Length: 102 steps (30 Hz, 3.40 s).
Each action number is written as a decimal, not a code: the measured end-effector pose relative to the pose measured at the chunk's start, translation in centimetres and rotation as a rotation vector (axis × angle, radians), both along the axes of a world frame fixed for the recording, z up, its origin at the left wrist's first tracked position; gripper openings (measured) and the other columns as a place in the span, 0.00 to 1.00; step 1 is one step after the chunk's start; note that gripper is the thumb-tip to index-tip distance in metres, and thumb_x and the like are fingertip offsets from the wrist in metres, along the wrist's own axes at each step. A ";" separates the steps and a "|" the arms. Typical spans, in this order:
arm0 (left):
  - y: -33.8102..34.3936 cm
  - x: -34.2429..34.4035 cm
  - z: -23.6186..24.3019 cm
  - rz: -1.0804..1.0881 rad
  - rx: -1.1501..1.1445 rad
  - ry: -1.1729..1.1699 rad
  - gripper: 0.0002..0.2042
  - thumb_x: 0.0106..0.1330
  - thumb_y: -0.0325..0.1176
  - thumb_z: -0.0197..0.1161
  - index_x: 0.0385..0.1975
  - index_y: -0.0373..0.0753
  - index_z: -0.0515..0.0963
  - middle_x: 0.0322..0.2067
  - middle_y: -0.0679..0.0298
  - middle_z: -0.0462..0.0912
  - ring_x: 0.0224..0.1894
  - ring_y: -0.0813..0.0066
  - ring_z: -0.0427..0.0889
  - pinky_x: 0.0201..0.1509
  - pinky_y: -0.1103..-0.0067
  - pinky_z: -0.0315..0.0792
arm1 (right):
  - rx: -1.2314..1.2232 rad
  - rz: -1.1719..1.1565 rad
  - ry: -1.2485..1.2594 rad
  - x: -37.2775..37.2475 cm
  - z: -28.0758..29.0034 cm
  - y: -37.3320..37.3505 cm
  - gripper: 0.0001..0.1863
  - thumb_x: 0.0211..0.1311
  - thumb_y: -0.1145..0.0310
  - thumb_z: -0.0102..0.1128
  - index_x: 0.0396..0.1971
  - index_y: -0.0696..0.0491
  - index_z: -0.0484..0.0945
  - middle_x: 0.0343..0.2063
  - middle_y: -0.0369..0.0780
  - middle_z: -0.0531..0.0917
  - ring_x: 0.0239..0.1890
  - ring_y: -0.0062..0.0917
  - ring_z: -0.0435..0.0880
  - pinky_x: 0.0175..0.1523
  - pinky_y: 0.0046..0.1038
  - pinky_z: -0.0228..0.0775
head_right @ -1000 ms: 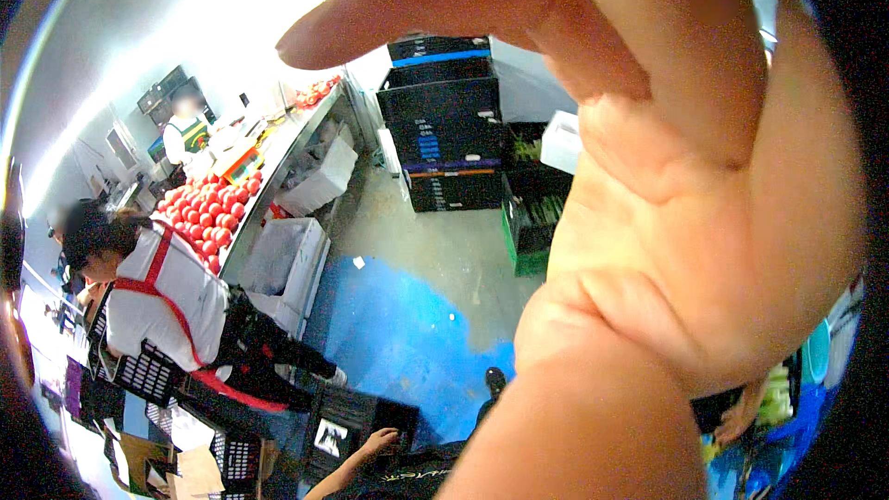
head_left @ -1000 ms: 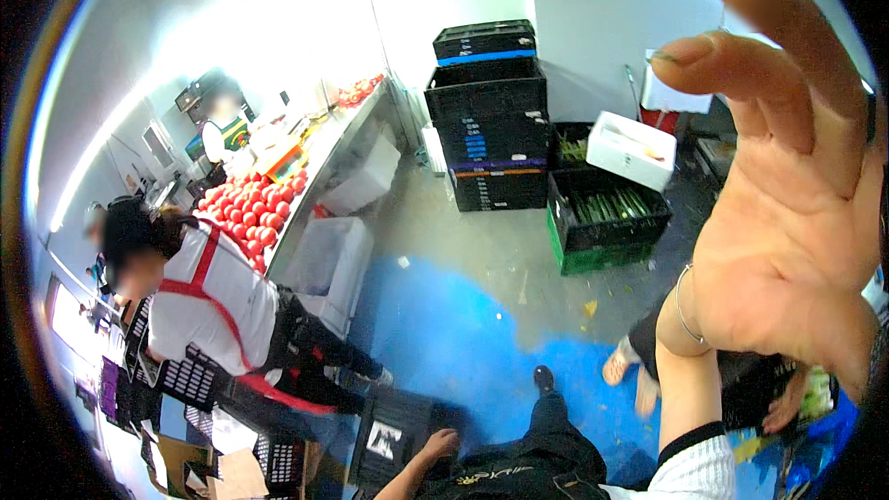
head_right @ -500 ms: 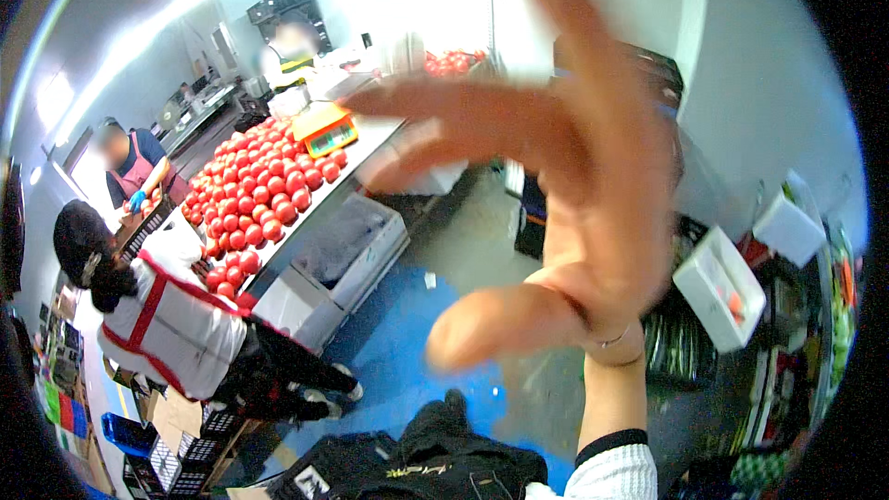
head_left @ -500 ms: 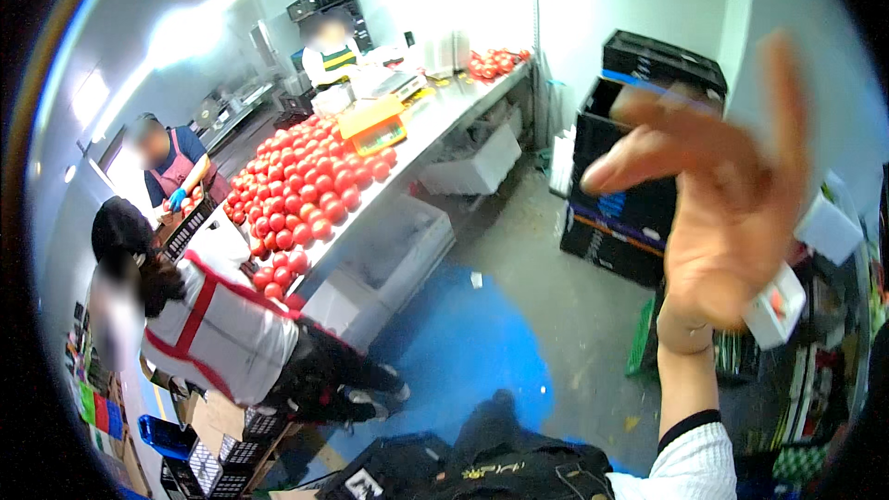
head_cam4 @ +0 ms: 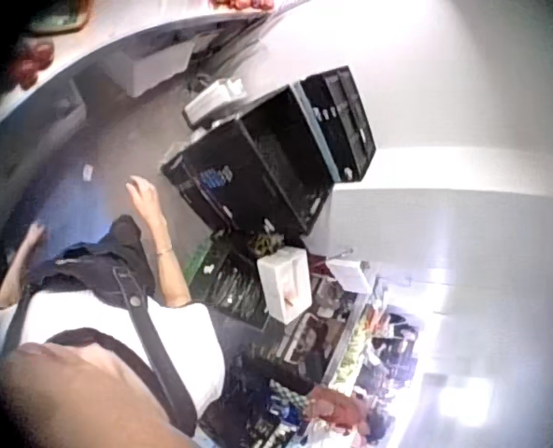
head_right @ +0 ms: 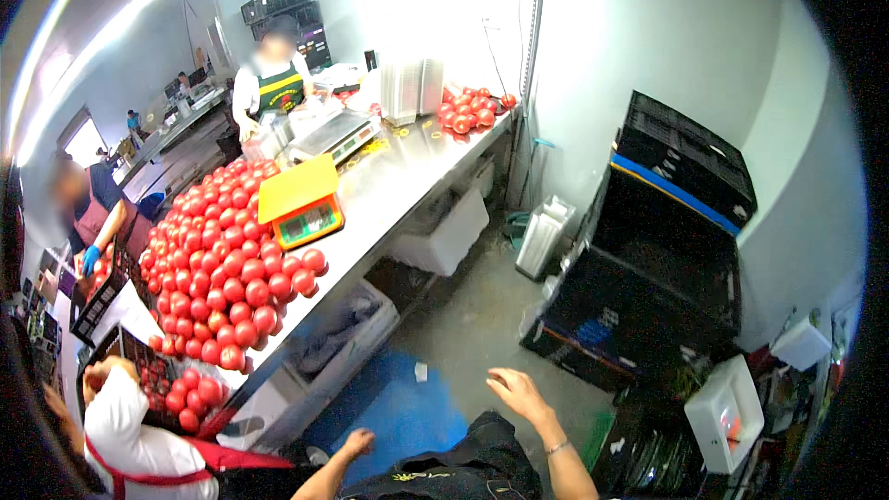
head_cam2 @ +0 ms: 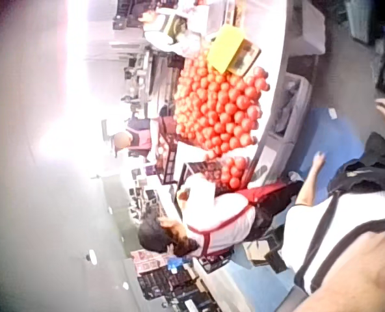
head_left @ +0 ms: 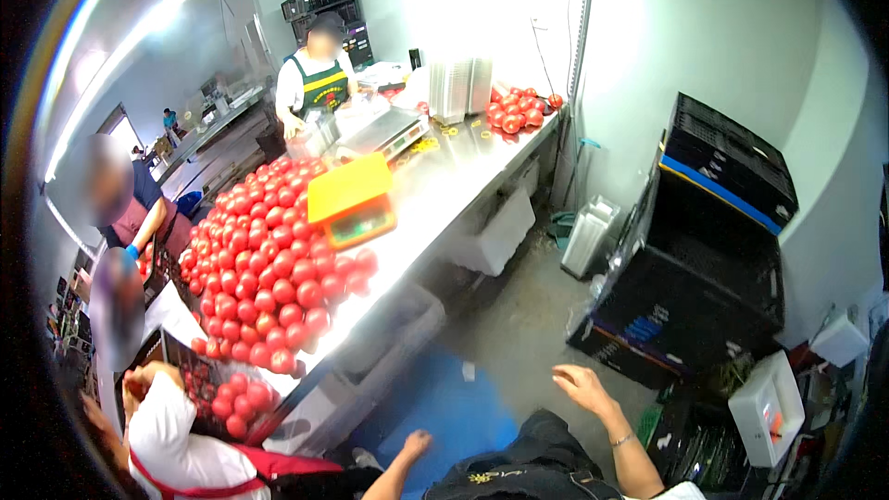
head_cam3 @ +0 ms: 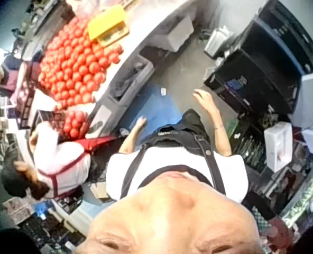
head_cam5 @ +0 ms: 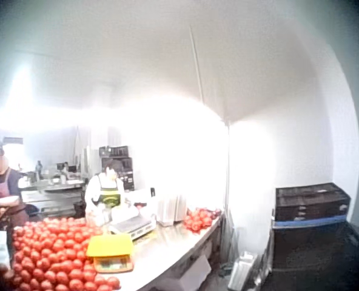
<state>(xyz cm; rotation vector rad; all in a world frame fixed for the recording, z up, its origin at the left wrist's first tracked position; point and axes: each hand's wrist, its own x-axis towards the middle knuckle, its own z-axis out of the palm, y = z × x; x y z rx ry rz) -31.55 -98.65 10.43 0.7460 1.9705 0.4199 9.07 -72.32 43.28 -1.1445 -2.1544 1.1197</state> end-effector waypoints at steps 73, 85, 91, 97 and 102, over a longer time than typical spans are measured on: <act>127.4 -37.2 27.1 0.710 0.475 0.062 0.13 0.54 0.40 0.63 0.24 0.36 0.72 0.22 0.57 0.76 0.26 0.61 0.76 0.33 0.68 0.71 | 0.437 0.170 0.010 -25.1 -7.3 81.2 0.07 0.51 0.68 0.61 0.18 0.50 0.73 0.16 0.33 0.74 0.18 0.24 0.78 0.23 0.25 0.71; 128.1 -37.3 33.0 0.739 0.877 0.545 0.16 0.50 0.42 0.66 0.20 0.36 0.71 0.19 0.56 0.75 0.26 0.58 0.75 0.34 0.67 0.70 | 0.336 0.260 -0.167 -25.9 -7.3 80.9 0.08 0.53 0.66 0.60 0.18 0.49 0.73 0.16 0.36 0.76 0.17 0.29 0.77 0.24 0.28 0.70; 123.1 -37.3 40.4 0.785 1.014 0.866 0.15 0.45 0.37 0.68 0.19 0.34 0.69 0.19 0.53 0.74 0.25 0.56 0.75 0.38 0.69 0.71 | 0.360 0.265 -0.140 -25.6 -7.9 80.9 0.07 0.52 0.67 0.60 0.19 0.50 0.73 0.16 0.38 0.76 0.18 0.31 0.78 0.24 0.29 0.70; 110.4 -35.8 44.5 1.023 1.303 -0.097 0.10 0.57 0.34 0.67 0.21 0.38 0.73 0.22 0.66 0.77 0.26 0.77 0.75 0.34 0.80 0.71 | 0.280 0.227 -0.072 -25.8 -7.8 80.5 0.08 0.51 0.68 0.59 0.18 0.52 0.73 0.15 0.42 0.75 0.18 0.39 0.76 0.24 0.37 0.68; 101.4 -31.6 41.6 1.049 1.467 -0.686 0.12 0.60 0.33 0.63 0.41 0.34 0.75 0.39 0.60 0.81 0.42 0.65 0.80 0.48 0.60 0.76 | -0.288 0.195 0.033 -27.0 -7.5 81.6 0.09 0.59 0.64 0.61 0.27 0.55 0.79 0.16 0.36 0.79 0.19 0.20 0.77 0.24 0.25 0.66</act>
